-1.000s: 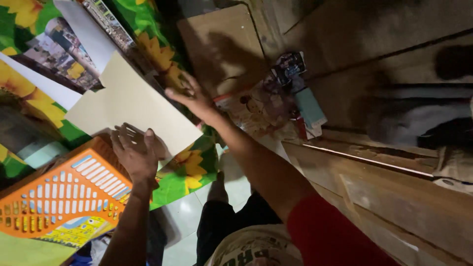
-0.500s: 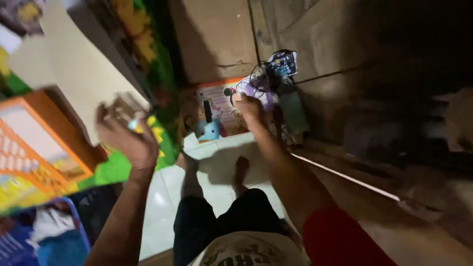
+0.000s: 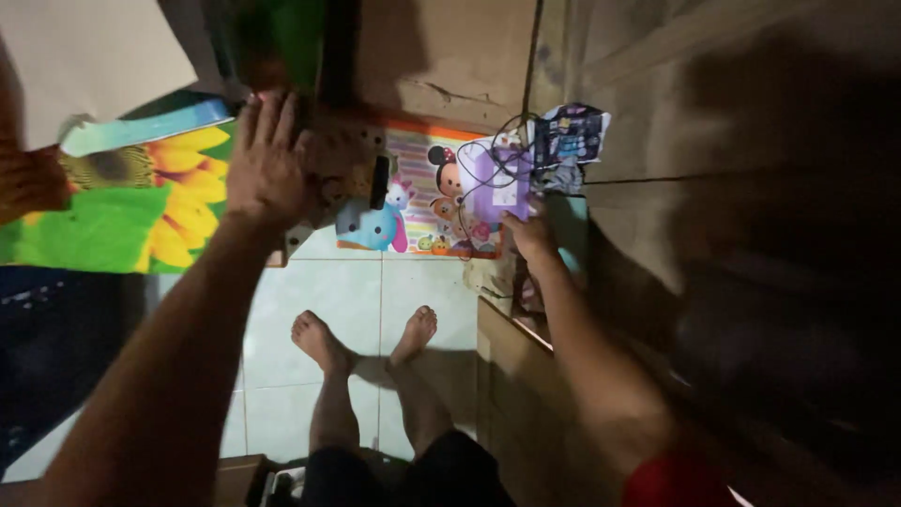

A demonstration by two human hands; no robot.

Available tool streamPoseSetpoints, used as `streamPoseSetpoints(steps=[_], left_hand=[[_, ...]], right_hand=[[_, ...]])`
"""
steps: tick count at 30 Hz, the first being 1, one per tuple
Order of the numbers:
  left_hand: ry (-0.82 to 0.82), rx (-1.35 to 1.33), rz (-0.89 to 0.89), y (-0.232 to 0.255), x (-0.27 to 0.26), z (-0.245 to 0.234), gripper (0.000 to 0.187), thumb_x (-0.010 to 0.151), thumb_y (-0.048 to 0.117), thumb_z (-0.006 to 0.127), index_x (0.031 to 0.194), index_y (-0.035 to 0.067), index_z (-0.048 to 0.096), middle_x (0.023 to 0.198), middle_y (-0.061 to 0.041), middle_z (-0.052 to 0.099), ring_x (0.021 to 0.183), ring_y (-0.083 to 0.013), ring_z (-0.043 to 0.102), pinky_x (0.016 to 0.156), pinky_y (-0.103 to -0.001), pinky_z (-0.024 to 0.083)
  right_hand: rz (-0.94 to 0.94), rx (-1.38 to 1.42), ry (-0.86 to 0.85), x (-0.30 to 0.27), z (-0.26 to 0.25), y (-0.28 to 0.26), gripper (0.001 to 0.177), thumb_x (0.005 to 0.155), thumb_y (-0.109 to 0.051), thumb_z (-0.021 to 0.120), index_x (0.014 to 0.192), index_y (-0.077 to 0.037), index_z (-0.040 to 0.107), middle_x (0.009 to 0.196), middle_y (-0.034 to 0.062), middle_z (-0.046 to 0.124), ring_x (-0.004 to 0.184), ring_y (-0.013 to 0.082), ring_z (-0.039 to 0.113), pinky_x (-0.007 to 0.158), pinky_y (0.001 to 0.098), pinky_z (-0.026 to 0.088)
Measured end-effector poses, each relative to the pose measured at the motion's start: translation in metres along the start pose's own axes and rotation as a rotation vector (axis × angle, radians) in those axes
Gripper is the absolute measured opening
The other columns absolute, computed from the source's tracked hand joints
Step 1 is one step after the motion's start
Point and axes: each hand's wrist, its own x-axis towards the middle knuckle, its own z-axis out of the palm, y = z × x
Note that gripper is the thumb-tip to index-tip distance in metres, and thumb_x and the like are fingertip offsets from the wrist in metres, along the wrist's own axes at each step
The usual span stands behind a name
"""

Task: Organizing various household items including papers and electronics on a bed and in storage bins.

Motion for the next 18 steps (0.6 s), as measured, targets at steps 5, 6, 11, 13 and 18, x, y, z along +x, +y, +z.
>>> streamPoseSetpoints(steps=[5, 6, 11, 13, 18], left_hand=[[0.0, -0.097, 0.059, -0.005, -0.006, -0.017, 0.036, 0.101, 0.032, 0.064, 0.123, 0.004, 0.068, 0.163, -0.019, 0.042, 0.154, -0.038, 0.033, 0.128, -0.057, 0.024], [0.027, -0.125, 0.06, -0.004, -0.006, -0.025, 0.036, 0.102, 0.034, 0.067, 0.122, 0.004, 0.068, 0.163, -0.019, 0.044, 0.153, -0.0386, 0.035, 0.128, -0.057, 0.025], [0.051, -0.074, 0.067, -0.007, -0.008, -0.001, 0.046, 0.091, 0.043, 0.078, 0.12, 0.009, 0.071, 0.155, -0.019, 0.047, 0.151, -0.0397, 0.036, 0.122, -0.059, 0.027], [0.048, -0.047, 0.066, -0.011, -0.01, 0.009, 0.048, 0.088, 0.046, 0.08, 0.12, 0.011, 0.072, 0.152, -0.018, 0.048, 0.152, -0.0397, 0.036, 0.12, -0.061, 0.027], [0.016, -0.012, 0.044, -0.016, -0.013, 0.017, 0.051, 0.081, 0.047, 0.081, 0.116, 0.011, 0.07, 0.154, -0.014, 0.048, 0.153, -0.0385, 0.035, 0.117, -0.062, 0.028]], right_hand=[[-0.284, -0.482, 0.071, 0.038, 0.027, 0.005, 0.087, 0.073, -0.031, 0.094, 0.142, -0.008, 0.048, 0.121, 0.0108, 0.072, 0.116, 0.0282, 0.064, 0.103, 0.0407, 0.05], [-0.415, -0.534, 0.082, 0.049, 0.033, 0.014, 0.091, 0.074, -0.036, 0.096, 0.146, -0.011, 0.047, 0.126, 0.0125, 0.072, 0.121, 0.0307, 0.064, 0.107, 0.0428, 0.049], [-0.066, -0.799, 0.218, 0.059, 0.058, -0.043, 0.133, 0.059, -0.055, 0.099, 0.159, -0.019, 0.02, 0.144, 0.0305, 0.044, 0.129, 0.0483, 0.045, 0.103, 0.0564, 0.04], [0.049, -0.785, 0.216, 0.067, 0.061, -0.043, 0.136, 0.059, -0.061, 0.098, 0.162, -0.024, 0.015, 0.149, 0.0309, 0.038, 0.134, 0.051, 0.04, 0.105, 0.0591, 0.039], [0.053, -0.813, 0.224, 0.075, 0.07, -0.039, 0.146, 0.054, -0.058, 0.099, 0.159, -0.023, 0.003, 0.147, 0.0324, 0.038, 0.134, 0.0512, 0.038, 0.105, 0.0629, 0.034]])
